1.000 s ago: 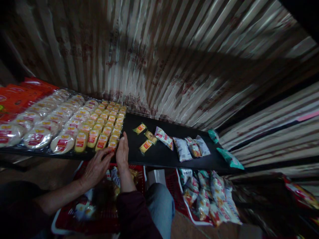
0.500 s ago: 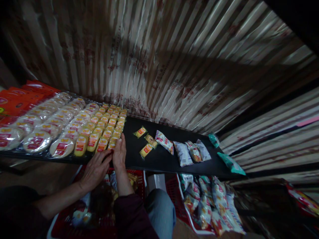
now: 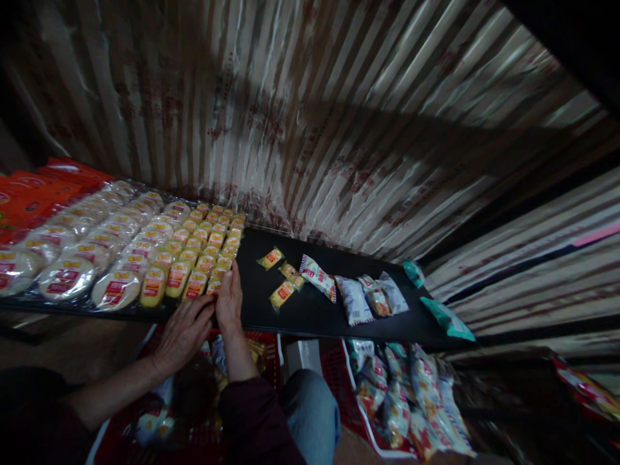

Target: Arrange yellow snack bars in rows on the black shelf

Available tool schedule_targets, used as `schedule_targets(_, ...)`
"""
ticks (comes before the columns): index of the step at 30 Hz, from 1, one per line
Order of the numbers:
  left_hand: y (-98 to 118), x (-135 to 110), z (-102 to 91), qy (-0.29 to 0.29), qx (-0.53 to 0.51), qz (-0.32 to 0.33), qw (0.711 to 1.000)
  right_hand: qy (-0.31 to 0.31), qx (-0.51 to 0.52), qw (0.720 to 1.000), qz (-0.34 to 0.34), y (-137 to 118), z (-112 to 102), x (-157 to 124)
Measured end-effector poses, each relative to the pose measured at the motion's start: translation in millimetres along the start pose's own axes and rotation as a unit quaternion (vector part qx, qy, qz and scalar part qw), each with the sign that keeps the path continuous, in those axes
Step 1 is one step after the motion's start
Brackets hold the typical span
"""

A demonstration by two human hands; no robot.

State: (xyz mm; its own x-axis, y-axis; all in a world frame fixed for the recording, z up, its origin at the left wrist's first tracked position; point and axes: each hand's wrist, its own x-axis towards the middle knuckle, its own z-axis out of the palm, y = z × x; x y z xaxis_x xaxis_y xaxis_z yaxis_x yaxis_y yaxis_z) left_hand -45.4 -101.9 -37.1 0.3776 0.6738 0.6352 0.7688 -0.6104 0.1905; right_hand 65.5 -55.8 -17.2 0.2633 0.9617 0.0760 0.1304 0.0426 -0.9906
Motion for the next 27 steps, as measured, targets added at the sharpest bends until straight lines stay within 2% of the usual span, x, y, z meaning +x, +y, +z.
schedule_targets(4, -0.7, -0.9, 1.0, 0.008, 0.002, 0.008, 1.000, -0.005, 0.003, 1.000, 0.010, -2.4, -0.1, 1.2)
schedule_targets(12, 0.1, -1.2, 3.3, 0.024, 0.011, 0.025, 0.999, 0.033, 0.067, 0.997, 0.037, 5.6, -3.4, 17.3)
schedule_targets(20, 2.4, 2.0, 3.8, 0.012, -0.013, 0.020, 1.000, 0.037, 0.078, 0.996, 0.030, 17.8, -8.1, 53.9)
schedule_targets(27, -0.5, 9.0, 11.3, 0.014, -0.023, 0.034, 0.999, 0.021, 0.070, 0.997, 0.038, 11.9, -1.0, 85.5)
